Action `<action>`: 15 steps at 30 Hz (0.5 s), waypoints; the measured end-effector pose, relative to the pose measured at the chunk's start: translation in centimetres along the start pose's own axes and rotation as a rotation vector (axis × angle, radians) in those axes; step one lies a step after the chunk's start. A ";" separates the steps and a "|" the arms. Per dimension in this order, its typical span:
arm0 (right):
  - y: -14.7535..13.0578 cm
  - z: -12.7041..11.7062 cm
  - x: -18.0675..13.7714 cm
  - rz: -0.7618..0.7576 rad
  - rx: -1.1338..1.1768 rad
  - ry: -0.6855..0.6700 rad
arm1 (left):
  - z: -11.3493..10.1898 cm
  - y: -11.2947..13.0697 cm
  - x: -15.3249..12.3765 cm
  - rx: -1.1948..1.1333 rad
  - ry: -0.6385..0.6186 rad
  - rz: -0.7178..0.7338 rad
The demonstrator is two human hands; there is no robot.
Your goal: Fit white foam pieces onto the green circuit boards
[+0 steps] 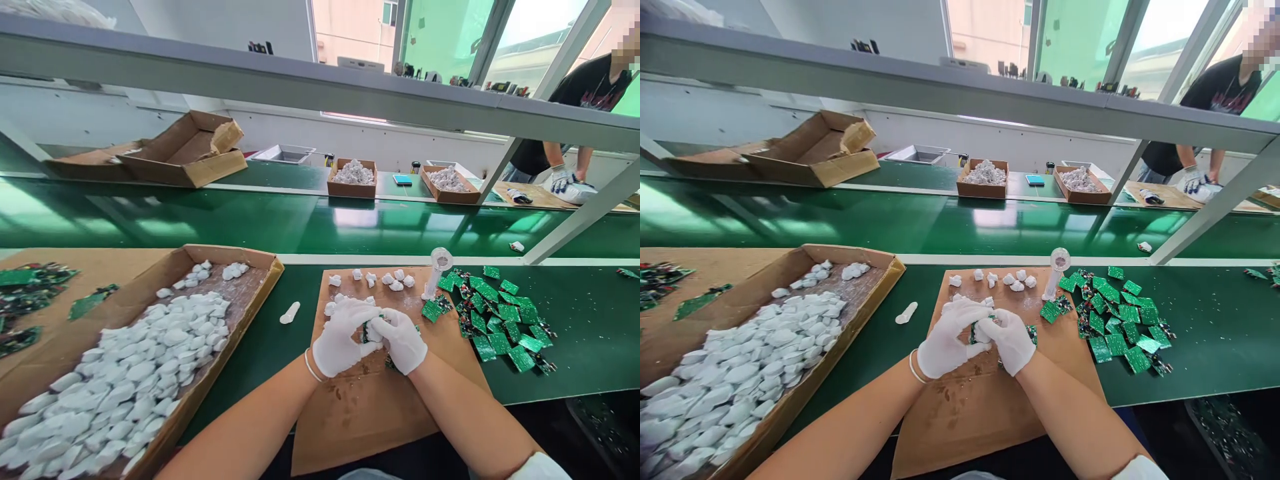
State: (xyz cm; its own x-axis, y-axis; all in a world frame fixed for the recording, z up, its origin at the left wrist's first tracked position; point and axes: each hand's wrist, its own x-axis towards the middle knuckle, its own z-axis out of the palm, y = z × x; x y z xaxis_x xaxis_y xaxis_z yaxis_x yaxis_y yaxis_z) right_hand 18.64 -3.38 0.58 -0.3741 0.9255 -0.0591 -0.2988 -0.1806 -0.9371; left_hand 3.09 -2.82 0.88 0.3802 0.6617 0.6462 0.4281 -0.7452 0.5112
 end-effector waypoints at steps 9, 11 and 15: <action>-0.1 -0.3 0.7 -0.044 0.028 0.020 | 0.0 0.0 -0.5 0.034 0.120 0.052; -1.1 -1.4 0.9 -0.043 0.066 0.092 | -0.4 -1.0 -0.1 0.131 0.271 -0.052; -3.8 -3.9 0.4 -0.172 -0.379 0.255 | -1.8 -5.7 3.5 0.388 0.233 -0.526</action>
State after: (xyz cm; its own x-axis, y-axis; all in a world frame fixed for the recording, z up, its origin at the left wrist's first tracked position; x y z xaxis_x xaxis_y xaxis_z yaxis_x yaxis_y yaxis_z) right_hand 23.03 -1.03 2.74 -0.1060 0.9919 0.0700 0.0213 0.0726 -0.9971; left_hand 0.49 3.60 1.24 -0.1251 0.8597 0.4953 0.7862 -0.2185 0.5780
